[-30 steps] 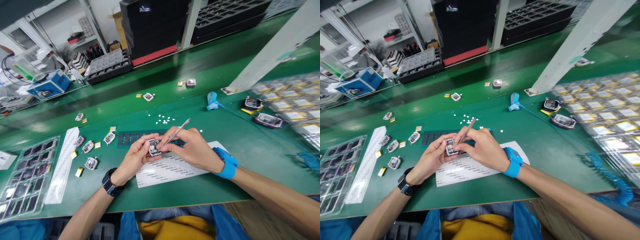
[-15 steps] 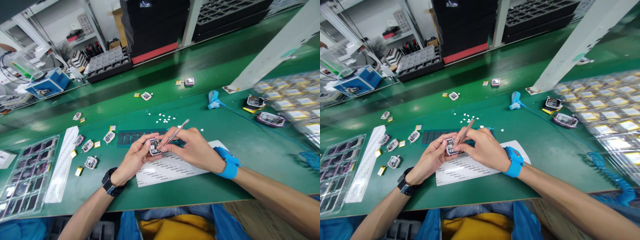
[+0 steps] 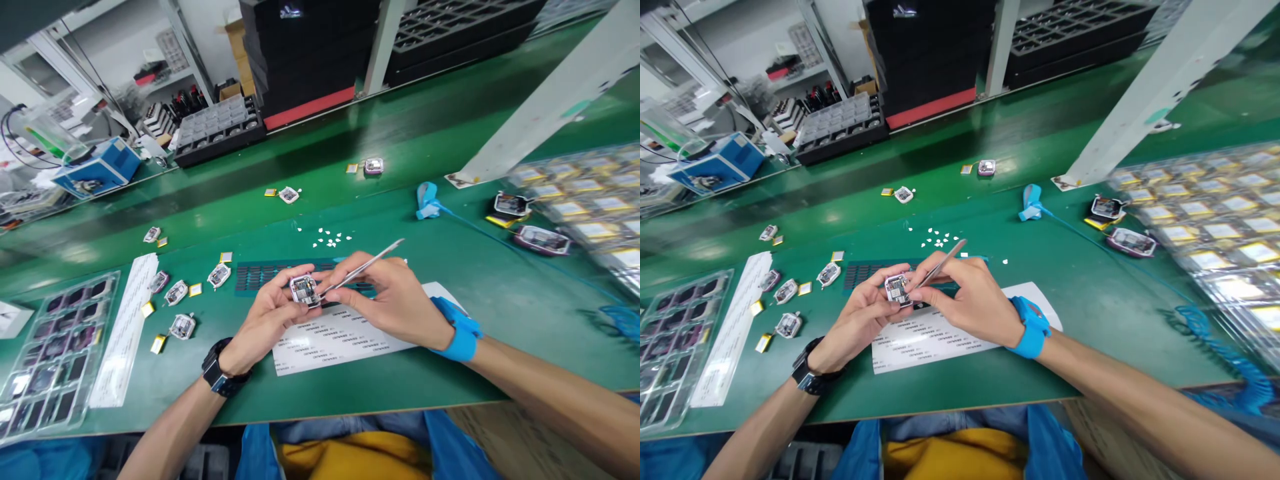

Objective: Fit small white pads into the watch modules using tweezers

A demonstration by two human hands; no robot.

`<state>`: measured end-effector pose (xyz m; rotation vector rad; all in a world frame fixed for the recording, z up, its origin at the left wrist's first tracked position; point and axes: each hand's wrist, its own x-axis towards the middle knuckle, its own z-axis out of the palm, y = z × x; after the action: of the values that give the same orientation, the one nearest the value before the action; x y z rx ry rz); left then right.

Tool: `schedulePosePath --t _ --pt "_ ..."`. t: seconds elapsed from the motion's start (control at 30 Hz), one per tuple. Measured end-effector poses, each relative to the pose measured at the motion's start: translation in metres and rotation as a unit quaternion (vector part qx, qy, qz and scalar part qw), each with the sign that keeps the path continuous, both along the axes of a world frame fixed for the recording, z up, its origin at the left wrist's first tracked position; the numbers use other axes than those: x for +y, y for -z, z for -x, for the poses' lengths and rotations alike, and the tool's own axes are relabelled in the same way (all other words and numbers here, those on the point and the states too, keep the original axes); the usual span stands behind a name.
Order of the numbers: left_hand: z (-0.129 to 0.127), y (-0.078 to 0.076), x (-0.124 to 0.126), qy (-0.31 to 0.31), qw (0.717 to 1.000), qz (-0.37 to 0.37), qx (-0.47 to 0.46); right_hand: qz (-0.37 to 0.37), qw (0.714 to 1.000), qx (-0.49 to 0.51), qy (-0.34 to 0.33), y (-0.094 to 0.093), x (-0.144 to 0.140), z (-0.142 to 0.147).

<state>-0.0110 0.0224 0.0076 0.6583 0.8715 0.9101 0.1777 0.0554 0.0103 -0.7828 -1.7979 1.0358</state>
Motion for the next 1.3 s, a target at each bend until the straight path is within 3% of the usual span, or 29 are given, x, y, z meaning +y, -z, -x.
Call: schedulePosePath --t 0.3,0.57,0.77,1.1,1.3 --pt "0.0007 -0.0048 -0.001 -0.01 1.0 0.002 -0.02 0.056 0.997 0.044 -0.004 -0.0011 -0.0021 0.001" --pt "-0.0011 0.0013 -0.0037 -0.016 0.998 -0.06 0.003 0.014 1.0 -0.002 -0.008 -0.0034 -0.003 -0.0014" --pt "-0.0019 0.0011 -0.0056 -0.007 0.996 -0.082 0.031 0.119 0.989 0.081 -0.018 -0.003 -0.003 0.0003" --pt "0.0025 0.0028 -0.0069 0.005 0.993 -0.114 0.013 0.105 0.991 0.069 -0.047 -0.0008 -0.0031 -0.0007" --pt "0.005 0.0002 -0.0064 0.018 0.993 -0.12 0.0 0.136 0.985 0.1 -0.03 -0.0006 -0.0036 0.0003"
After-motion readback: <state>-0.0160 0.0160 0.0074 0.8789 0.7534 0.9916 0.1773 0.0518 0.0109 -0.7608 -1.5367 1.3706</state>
